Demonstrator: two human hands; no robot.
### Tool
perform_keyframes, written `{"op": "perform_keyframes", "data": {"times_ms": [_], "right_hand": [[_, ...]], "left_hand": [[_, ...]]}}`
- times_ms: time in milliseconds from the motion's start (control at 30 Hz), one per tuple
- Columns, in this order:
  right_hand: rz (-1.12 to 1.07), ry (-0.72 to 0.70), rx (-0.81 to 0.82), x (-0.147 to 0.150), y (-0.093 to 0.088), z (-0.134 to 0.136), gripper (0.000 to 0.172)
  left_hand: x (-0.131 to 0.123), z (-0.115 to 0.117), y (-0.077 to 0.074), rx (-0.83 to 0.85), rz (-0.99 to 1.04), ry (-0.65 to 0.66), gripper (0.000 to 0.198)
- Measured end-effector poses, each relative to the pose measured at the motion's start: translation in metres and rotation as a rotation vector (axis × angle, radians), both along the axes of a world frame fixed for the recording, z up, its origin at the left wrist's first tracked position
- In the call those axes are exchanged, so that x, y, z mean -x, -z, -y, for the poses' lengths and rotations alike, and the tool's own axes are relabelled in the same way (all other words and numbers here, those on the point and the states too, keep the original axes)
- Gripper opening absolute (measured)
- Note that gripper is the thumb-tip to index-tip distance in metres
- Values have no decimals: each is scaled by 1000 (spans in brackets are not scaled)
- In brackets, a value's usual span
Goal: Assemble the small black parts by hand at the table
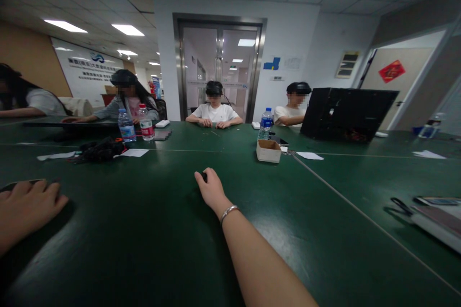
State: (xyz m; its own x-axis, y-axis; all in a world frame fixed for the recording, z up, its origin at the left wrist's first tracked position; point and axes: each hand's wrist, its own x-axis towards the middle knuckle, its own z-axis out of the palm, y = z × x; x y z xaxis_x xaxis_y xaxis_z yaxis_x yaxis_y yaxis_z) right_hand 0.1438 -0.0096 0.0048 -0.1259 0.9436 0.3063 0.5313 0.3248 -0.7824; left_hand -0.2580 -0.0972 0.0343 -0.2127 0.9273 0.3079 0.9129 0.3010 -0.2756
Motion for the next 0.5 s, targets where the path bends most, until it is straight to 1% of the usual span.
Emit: {"op": "perform_keyframes", "data": {"times_ms": [67,100,167,233,300,400,500], "right_hand": [[-21,18,5,-1,0,-1,32],[-38,22,13,-1,0,-1,32],[-78,20,41,-1,0,-1,32],[-113,19,67,-2,-1,0,32],[-137,27,76,-2,-1,0,32],[-199,45,70,-4,2,-4,35],[-334,39,45,-6,11,-14,38]], "left_hand": [[-10,-1,0,-35,-191,111,52],[-16,-3,0,-51,-241,173,52],[-32,-11,2,-78,-251,284,49],[-56,-22,4,-105,-163,375,42],[-88,-35,5,-120,-51,470,37],[-150,-53,6,-86,101,646,38],[-211,-70,6,-15,339,816,40]]}}
